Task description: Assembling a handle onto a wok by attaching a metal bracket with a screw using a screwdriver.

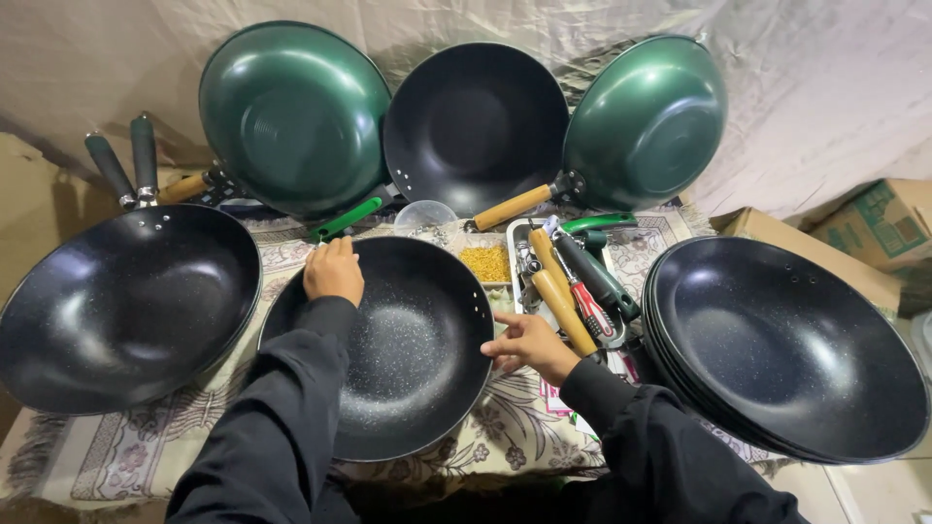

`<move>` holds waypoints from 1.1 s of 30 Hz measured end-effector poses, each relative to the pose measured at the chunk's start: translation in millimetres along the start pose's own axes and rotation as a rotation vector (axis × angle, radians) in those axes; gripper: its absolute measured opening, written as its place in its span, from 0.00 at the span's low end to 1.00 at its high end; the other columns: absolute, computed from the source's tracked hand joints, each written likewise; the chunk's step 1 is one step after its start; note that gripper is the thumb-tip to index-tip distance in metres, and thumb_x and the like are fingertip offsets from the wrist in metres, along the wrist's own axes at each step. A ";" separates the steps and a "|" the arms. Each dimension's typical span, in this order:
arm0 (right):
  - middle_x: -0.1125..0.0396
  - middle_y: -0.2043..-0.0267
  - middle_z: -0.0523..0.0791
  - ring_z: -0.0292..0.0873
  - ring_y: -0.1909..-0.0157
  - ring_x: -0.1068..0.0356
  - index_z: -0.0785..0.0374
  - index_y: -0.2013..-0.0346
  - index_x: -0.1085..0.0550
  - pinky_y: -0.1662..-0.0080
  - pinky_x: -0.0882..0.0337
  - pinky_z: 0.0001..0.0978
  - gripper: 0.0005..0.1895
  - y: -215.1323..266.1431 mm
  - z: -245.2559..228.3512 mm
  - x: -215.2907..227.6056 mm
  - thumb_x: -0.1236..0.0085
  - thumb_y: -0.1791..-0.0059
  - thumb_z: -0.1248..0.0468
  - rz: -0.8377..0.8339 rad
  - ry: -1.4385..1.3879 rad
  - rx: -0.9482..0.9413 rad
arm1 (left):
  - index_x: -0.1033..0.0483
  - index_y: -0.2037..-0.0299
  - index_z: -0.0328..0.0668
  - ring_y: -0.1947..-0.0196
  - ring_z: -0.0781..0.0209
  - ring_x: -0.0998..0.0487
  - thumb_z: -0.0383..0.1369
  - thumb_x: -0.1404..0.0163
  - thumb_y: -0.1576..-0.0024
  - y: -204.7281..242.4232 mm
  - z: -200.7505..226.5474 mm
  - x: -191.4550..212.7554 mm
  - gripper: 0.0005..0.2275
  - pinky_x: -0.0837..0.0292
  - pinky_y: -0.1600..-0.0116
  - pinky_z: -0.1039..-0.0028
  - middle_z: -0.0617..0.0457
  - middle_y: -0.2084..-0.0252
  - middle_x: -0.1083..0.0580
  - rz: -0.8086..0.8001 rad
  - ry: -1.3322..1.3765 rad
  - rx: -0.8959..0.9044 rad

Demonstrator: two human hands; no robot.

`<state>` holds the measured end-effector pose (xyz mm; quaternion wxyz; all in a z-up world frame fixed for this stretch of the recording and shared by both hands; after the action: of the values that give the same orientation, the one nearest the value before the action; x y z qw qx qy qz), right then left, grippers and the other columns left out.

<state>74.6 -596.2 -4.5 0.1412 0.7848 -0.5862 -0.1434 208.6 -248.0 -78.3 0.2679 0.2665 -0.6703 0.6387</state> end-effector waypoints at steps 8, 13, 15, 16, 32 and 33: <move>0.28 0.75 0.54 0.56 0.72 0.21 0.67 0.37 0.28 0.69 0.19 0.42 0.41 -4.2 23.6 1.7 0.23 0.65 0.73 -0.153 0.046 -0.067 | 0.38 0.29 0.47 0.26 0.48 0.43 0.39 0.51 0.40 -6.2 35.1 18.8 0.28 0.57 0.25 0.44 0.51 0.30 0.34 -0.419 0.129 0.096; 0.28 0.75 0.53 0.55 0.72 0.20 0.67 0.40 0.26 0.69 0.19 0.42 0.38 1.3 22.4 -1.8 0.22 0.64 0.72 -0.192 0.104 -0.058 | 0.43 0.26 0.47 0.23 0.48 0.49 0.39 0.52 0.40 -12.0 42.2 26.6 0.30 0.65 0.23 0.40 0.52 0.26 0.39 -0.534 0.176 0.092; 0.28 0.74 0.53 0.53 0.72 0.20 0.68 0.43 0.25 0.68 0.19 0.39 0.35 9.4 13.6 -6.4 0.21 0.64 0.70 -0.209 0.126 -0.072 | 0.48 0.24 0.51 0.21 0.51 0.54 0.40 0.53 0.40 -11.8 40.2 20.0 0.32 0.66 0.23 0.41 0.56 0.24 0.43 -0.617 0.171 0.077; 0.28 0.74 0.53 0.53 0.72 0.20 0.68 0.43 0.25 0.68 0.19 0.39 0.35 11.2 12.7 -7.6 0.21 0.64 0.70 -0.209 0.125 -0.072 | 0.48 0.24 0.51 0.21 0.51 0.54 0.40 0.53 0.40 -11.8 39.7 19.0 0.32 0.66 0.23 0.41 0.56 0.24 0.43 -0.616 0.172 0.077; 0.26 0.78 0.39 0.42 0.67 0.24 0.48 0.67 0.17 0.61 0.26 0.31 0.16 -49.0 1.3 77.3 0.34 0.55 0.42 0.410 0.821 0.133 | 0.25 0.43 0.55 0.38 0.49 0.31 0.44 0.43 0.49 -20.6 124.1 40.1 0.22 0.44 0.35 0.42 0.52 0.44 0.26 -0.305 0.314 -0.049; 0.24 0.71 0.36 0.44 0.57 0.22 0.44 0.67 0.18 0.54 0.24 0.35 0.14 -55.6 5.1 84.5 0.37 0.55 0.41 0.501 1.003 0.137 | 0.21 0.48 0.56 0.42 0.55 0.27 0.43 0.42 0.49 -19.0 140.6 38.1 0.18 0.39 0.37 0.49 0.57 0.50 0.23 -0.263 0.432 -0.082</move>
<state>144.4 -662.5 -35.9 0.3810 0.6011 -0.6237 0.3232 192.0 -389.9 -43.8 0.4962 0.1976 -0.5826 0.6126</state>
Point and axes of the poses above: each hand's wrist, its own y-axis away from the middle knuckle, its own x-axis out of the back of the hand, z = x × y, the point moved 4 cm from there along -y, towards the middle knuckle
